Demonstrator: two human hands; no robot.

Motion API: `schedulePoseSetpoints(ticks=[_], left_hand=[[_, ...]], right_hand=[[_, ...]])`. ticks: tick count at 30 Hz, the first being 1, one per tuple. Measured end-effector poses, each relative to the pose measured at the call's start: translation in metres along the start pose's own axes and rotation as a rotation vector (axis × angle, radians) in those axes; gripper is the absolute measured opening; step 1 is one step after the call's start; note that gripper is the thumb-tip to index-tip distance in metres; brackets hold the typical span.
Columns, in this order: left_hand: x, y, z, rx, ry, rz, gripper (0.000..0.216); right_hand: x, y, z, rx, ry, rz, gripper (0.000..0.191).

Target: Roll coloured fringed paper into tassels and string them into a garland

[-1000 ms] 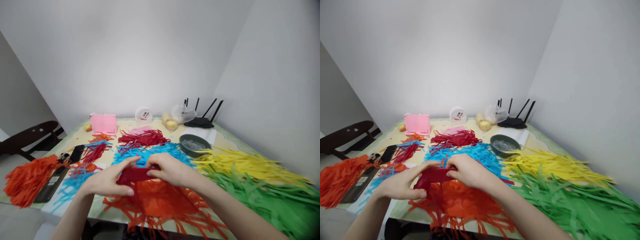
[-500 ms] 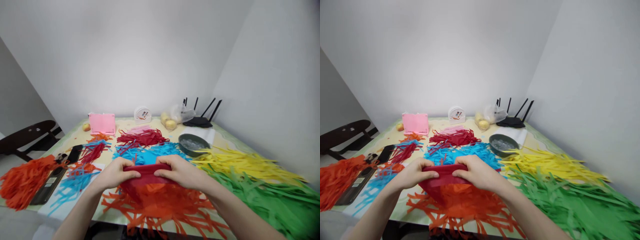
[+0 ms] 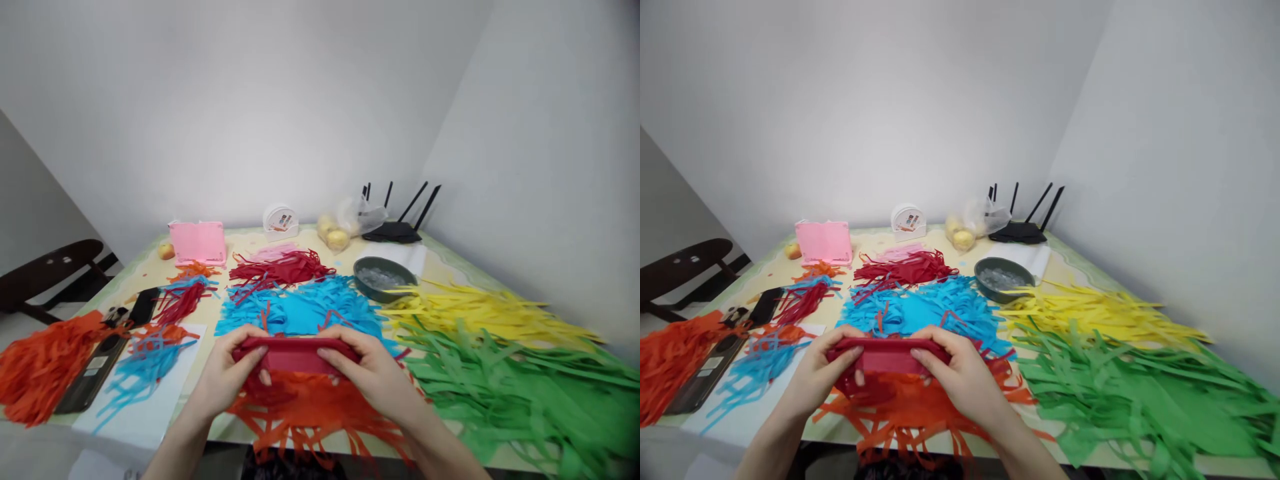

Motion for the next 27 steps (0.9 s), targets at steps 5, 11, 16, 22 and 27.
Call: schedulePoseSetpoints(ticks=[5, 11, 16, 22, 27], left_hand=[[-0.004, 0.011, -0.001, -0.192, 0.041, -0.073, 0.018], [-0.006, 0.008, -0.004, -0.243, 0.126, -0.152, 0.020], [-0.006, 0.004, -0.004, -0.116, 0.140, -0.167, 0.019], [-0.009, -0.005, -0.013, 0.268, -0.056, -0.201, 0.020], [-0.006, -0.004, -0.012, 0.535, -0.067, -0.259, 0.023]], right_hand=[[-0.006, -0.010, -0.007, 0.221, -0.059, 0.061, 0.012], [-0.009, -0.013, -0.010, 0.221, -0.090, 0.173, 0.018], [-0.010, -0.015, -0.007, 0.162, -0.073, 0.172, 0.013], [-0.013, -0.004, -0.004, -0.158, -0.144, 0.123, 0.011], [-0.013, 0.001, -0.003, -0.374, -0.169, 0.123, 0.014]])
Point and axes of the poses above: each hand's wrist, its own x-axis towards the middle knuckle, its own z-axis out of the back of the hand, y = z × x, the point moved 2 cm from there along x, towards the middle knuckle, and after that the axes turned 11 degrees about -x, right-handed, at the moved point
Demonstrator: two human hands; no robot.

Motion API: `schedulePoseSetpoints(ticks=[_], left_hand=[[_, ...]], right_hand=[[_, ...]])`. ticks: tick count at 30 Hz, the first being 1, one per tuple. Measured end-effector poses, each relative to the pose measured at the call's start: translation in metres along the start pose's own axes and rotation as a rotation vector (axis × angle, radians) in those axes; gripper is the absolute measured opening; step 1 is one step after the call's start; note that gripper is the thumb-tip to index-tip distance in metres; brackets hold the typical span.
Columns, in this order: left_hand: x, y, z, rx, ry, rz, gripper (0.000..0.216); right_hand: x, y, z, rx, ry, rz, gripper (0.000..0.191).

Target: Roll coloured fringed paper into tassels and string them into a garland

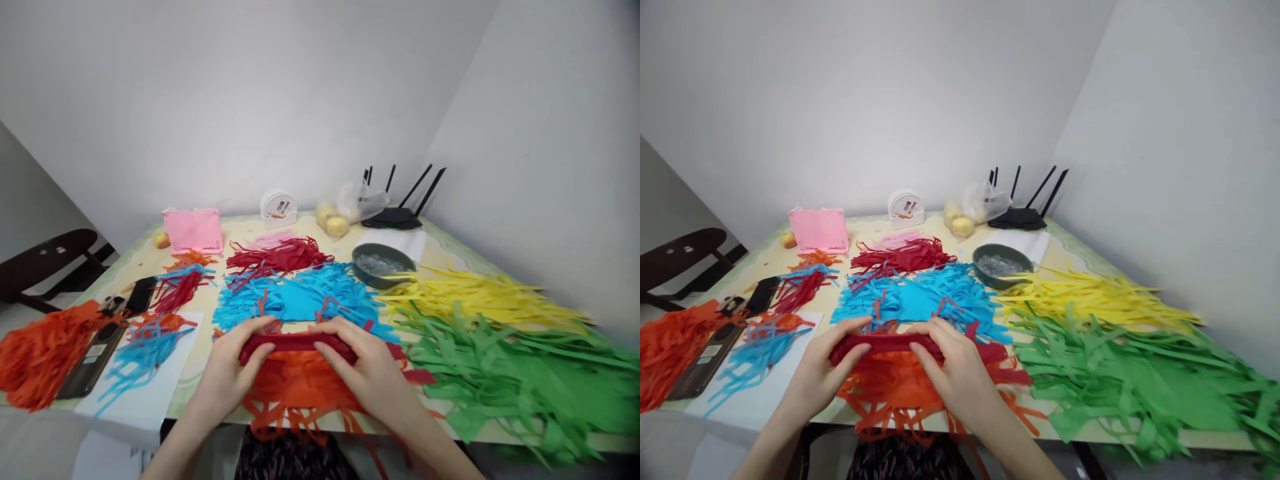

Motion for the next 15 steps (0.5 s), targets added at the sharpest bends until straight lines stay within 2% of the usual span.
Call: schedulePoseSetpoints(ticks=[3, 8, 15], left_hand=[[0.000, 0.003, 0.001, 0.013, 0.036, 0.046, 0.011], [-0.004, 0.005, -0.003, -0.464, 0.127, 0.216, 0.016], [-0.007, 0.019, -0.007, -0.707, 0.058, 0.260, 0.020]], right_hand=[[0.001, -0.002, 0.000, 0.062, 0.017, -0.044, 0.009], [-0.003, -0.004, -0.003, 0.287, 0.071, -0.123, 0.012], [-0.005, -0.010, -0.011, 0.509, 0.009, -0.154, 0.018]])
Point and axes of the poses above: each hand's wrist, its own x-axis towards the middle knuckle, its own z-axis out of the back of the hand, y = z × x, the point moved 2 cm from there along x, towards the middle knuckle, and after that the axes turned 11 degrees about -x, right-handed, at the moved point
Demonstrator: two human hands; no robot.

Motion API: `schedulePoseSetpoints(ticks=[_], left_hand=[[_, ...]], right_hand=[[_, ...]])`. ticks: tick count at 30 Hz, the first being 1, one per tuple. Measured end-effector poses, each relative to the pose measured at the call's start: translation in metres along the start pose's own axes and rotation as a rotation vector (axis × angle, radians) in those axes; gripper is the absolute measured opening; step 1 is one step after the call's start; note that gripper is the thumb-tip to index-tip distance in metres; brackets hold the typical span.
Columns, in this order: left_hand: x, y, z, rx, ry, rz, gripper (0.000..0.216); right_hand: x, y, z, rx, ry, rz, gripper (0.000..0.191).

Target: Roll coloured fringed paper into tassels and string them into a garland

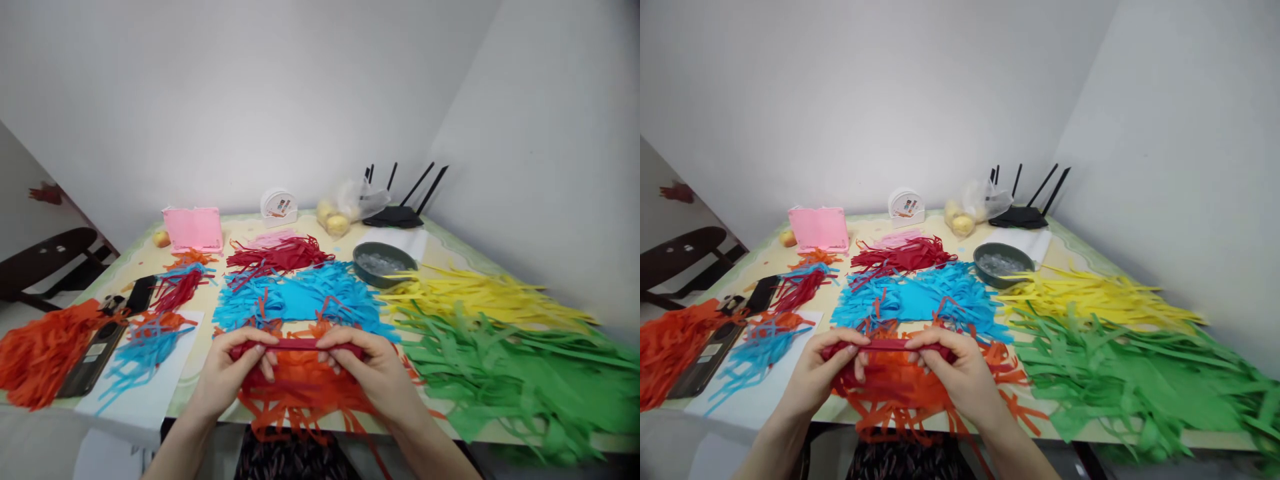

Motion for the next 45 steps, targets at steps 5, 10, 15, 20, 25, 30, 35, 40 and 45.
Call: schedulePoseSetpoints(ticks=[5, 10, 15, 20, 25, 30, 35, 40, 45], left_hand=[[0.001, 0.001, -0.002, -0.084, -0.008, -0.074, 0.017], [-0.002, -0.007, -0.004, 0.184, 0.009, -0.127, 0.023], [-0.003, -0.013, -0.005, 0.638, -0.023, -0.213, 0.015], [-0.001, -0.011, -0.008, 0.580, 0.014, -0.116, 0.015], [0.001, -0.007, -0.012, 0.078, 0.007, 0.028, 0.024], [0.006, 0.001, -0.007, -0.056, -0.053, 0.023, 0.018], [0.008, 0.008, -0.004, -0.023, -0.019, -0.047, 0.014], [0.004, -0.004, -0.001, 0.255, 0.089, -0.214, 0.021], [0.006, -0.029, -0.002, 0.612, 0.256, -0.228, 0.016]], right_hand=[[0.002, 0.001, -0.003, 0.018, -0.034, -0.008, 0.017], [0.001, 0.007, -0.003, -0.146, -0.004, 0.031, 0.016], [0.000, 0.011, -0.001, -0.402, -0.007, 0.069, 0.023], [0.001, 0.008, -0.004, -0.317, 0.001, 0.012, 0.013], [0.004, 0.000, -0.010, -0.027, -0.021, -0.063, 0.020], [0.007, -0.005, -0.010, 0.050, -0.040, -0.014, 0.018], [0.010, -0.003, -0.007, 0.018, -0.054, 0.056, 0.015], [0.012, -0.005, -0.005, -0.051, -0.033, 0.114, 0.020], [0.008, 0.006, -0.008, -0.315, 0.045, 0.456, 0.028]])
Point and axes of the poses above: each hand's wrist, its own x-axis towards the middle knuckle, its own z-axis out of the back of the hand, y = z × x, the point moved 2 cm from there along x, towards the middle knuckle, and after that the axes turned 11 degrees about -x, right-handed, at the moved point
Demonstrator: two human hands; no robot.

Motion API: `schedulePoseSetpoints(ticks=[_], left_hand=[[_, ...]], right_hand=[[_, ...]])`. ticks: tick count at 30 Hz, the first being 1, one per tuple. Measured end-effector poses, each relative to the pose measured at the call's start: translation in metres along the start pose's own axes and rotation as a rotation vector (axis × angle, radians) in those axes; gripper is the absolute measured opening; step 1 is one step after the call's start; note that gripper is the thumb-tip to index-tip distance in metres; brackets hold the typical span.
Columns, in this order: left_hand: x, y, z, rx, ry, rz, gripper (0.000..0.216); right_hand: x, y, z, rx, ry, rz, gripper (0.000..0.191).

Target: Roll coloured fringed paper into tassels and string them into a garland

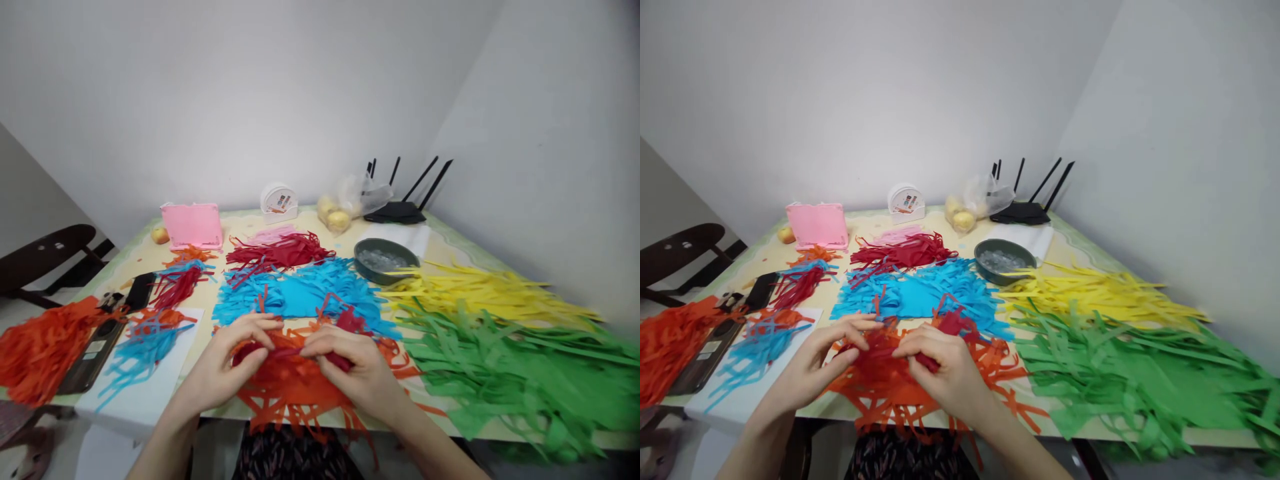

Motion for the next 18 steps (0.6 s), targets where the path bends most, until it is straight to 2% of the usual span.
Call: schedulePoseSetpoints(ticks=[4, 6, 9, 12, 15, 18], left_hand=[[0.011, 0.002, -0.006, 0.141, 0.149, 0.010, 0.015], [0.013, 0.009, -0.009, 0.299, 0.103, -0.100, 0.017], [0.011, 0.018, -0.014, 0.623, -0.064, -0.426, 0.020], [0.007, 0.023, -0.018, 0.806, -0.153, -0.697, 0.021], [0.005, 0.025, -0.018, 0.840, -0.192, -0.807, 0.019], [0.006, 0.030, -0.016, 0.801, -0.237, -0.765, 0.020]], right_hand=[[0.000, 0.010, 0.002, -0.106, 0.062, 0.231, 0.030], [0.001, 0.009, 0.006, -0.134, 0.156, 0.218, 0.029], [0.011, 0.000, 0.013, -0.092, 0.263, -0.017, 0.029], [0.023, -0.015, 0.008, 0.086, 0.358, -0.269, 0.027], [0.028, -0.025, -0.012, 0.350, 0.507, -0.338, 0.037], [0.025, -0.028, -0.030, 0.569, 0.472, -0.412, 0.041]])
Point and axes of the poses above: each hand's wrist, its own x-axis towards the middle knuckle, its own z-axis out of the back of the hand, y = z × x, the point moved 2 cm from there along x, towards the middle knuckle, and after that the axes turned 11 degrees about -x, right-handed, at the moved point
